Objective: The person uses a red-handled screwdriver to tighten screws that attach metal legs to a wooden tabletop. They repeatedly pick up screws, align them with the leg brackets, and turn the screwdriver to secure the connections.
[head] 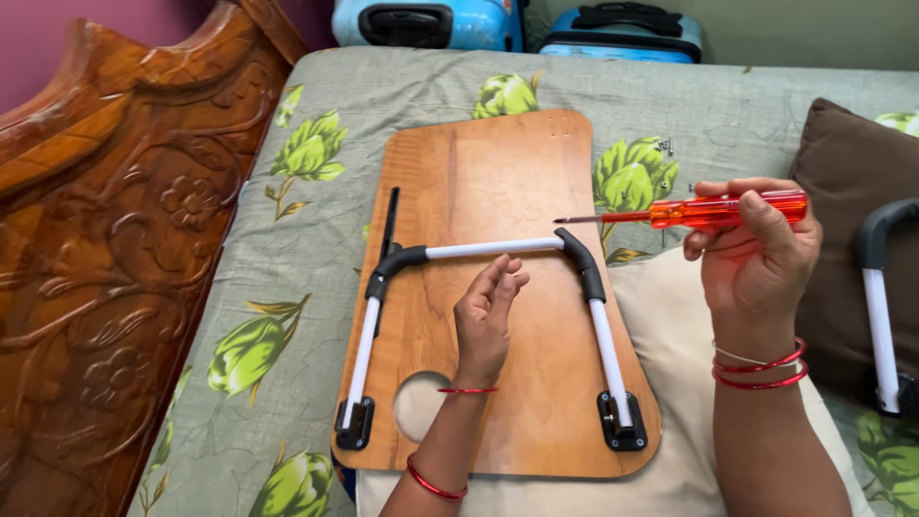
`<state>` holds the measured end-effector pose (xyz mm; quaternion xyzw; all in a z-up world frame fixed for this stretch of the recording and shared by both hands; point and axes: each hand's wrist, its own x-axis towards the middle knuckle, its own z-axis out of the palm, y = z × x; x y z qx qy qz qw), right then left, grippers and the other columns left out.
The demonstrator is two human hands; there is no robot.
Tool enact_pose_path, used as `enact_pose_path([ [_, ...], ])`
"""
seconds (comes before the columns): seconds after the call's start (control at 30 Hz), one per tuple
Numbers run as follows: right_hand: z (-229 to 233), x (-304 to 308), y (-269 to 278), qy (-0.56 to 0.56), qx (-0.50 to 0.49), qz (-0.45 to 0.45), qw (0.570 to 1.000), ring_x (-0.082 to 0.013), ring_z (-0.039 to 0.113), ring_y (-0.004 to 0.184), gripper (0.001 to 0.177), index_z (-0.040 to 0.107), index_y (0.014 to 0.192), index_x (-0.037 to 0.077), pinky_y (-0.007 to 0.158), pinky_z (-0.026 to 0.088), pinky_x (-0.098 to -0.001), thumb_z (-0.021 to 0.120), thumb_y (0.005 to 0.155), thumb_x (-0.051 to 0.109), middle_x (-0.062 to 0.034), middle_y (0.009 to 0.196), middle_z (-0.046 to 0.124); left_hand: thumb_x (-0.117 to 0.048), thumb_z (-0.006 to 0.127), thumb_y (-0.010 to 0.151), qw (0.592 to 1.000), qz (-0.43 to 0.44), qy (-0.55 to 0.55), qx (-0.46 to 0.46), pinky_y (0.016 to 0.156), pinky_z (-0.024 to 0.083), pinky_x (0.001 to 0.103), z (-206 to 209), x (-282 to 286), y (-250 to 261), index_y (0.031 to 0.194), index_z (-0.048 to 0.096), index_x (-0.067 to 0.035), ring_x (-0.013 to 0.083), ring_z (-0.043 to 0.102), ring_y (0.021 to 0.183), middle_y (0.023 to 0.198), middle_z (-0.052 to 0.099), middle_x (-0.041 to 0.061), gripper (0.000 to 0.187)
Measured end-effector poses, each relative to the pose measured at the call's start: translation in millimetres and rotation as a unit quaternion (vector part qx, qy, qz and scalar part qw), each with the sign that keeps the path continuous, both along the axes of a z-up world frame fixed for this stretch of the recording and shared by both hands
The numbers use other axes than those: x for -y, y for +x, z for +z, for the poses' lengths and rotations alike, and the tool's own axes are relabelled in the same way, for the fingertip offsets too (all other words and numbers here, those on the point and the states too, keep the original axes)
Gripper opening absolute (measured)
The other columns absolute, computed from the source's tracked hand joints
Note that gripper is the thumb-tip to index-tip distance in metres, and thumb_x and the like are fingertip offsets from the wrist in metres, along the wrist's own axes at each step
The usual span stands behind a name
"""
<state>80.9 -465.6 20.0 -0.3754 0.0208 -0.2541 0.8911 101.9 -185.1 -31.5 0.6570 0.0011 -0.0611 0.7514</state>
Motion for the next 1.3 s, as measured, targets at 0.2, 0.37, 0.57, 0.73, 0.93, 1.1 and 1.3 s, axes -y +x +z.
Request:
enact_pose_path([
  [0.2,7,-8,14,-0.117,-0.013,-0.047,0.992,-0.0245,0.069,0.070,0.007,0.061,0.112,-0.004,0.059,0.057,-0.0331,0.064,0.108,0.000,-0.0255,0.108,0.071,-0.021,0.061,0.102,0.999,0.009,0.037,-0.027,0.096,0.057,0.031,-1,-14,4,0.133,0.062,0.008,0.0188,0.072,0.106,0.120,0.073,0.015,0.043],
  [0.37,-29,23,44,-0.173,-0.106,-0.136,0.970,-0.0187,0.068,0.066,0.011,0.062,0.111,-0.003,0.058,0.056,-0.0296,0.070,0.106,0.002,-0.0185,0.102,0.072,-0.021,0.064,0.099,0.990,-0.034,0.124,-0.059,0.094,0.057,0.028,-6,-4,3,0.127,0.067,0.006,0.0152,0.073,0.106,0.116,0.076,0.013,0.039],
  [0.57,-110,22,66,-0.151,-0.230,-0.133,0.952,-0.0142,0.067,0.058,0.012,0.064,0.105,0.002,0.048,0.054,-0.0278,0.073,0.097,0.005,-0.0089,0.085,0.069,-0.021,0.065,0.099,0.978,-0.053,0.204,0.000,0.092,0.057,0.028,-10,25,9,0.124,0.069,0.005,0.0145,0.073,0.103,0.115,0.078,0.012,0.037],
  [0.73,-139,41,80,-0.135,-0.236,-0.215,0.938,-0.0143,0.070,0.066,0.013,0.063,0.105,0.001,0.055,0.057,-0.0269,0.073,0.098,0.005,-0.0094,0.092,0.073,-0.019,0.066,0.098,0.966,-0.089,0.243,0.022,0.091,0.058,0.029,-14,47,16,0.123,0.069,0.005,0.0157,0.073,0.103,0.113,0.078,0.012,0.034],
  [0.93,-157,49,87,-0.017,-0.261,-0.220,0.940,-0.0150,0.070,0.063,0.013,0.062,0.104,0.001,0.056,0.060,-0.0272,0.071,0.098,0.007,-0.0105,0.089,0.070,-0.015,0.066,0.097,0.952,-0.117,0.278,0.041,0.089,0.059,0.030,-19,54,15,0.123,0.068,0.005,0.0174,0.073,0.101,0.113,0.076,0.013,0.033],
  [1.1,-167,56,97,-0.011,-0.250,-0.278,0.927,-0.0147,0.072,0.071,0.015,0.060,0.110,0.001,0.062,0.064,-0.0288,0.070,0.100,0.006,-0.0119,0.102,0.070,-0.013,0.065,0.098,0.952,-0.116,0.281,0.028,0.091,0.057,0.029,-16,53,16,0.123,0.068,0.004,0.0176,0.072,0.104,0.116,0.075,0.013,0.031],
  [1.3,-179,58,103,0.002,-0.267,-0.277,0.923,-0.0154,0.073,0.073,0.017,0.059,0.112,0.001,0.065,0.066,-0.0297,0.070,0.100,0.008,-0.0129,0.103,0.070,-0.013,0.064,0.098,0.951,-0.116,0.286,0.030,0.091,0.057,0.029,-16,54,15,0.123,0.069,0.004,0.0173,0.072,0.105,0.117,0.074,0.012,0.030],
])
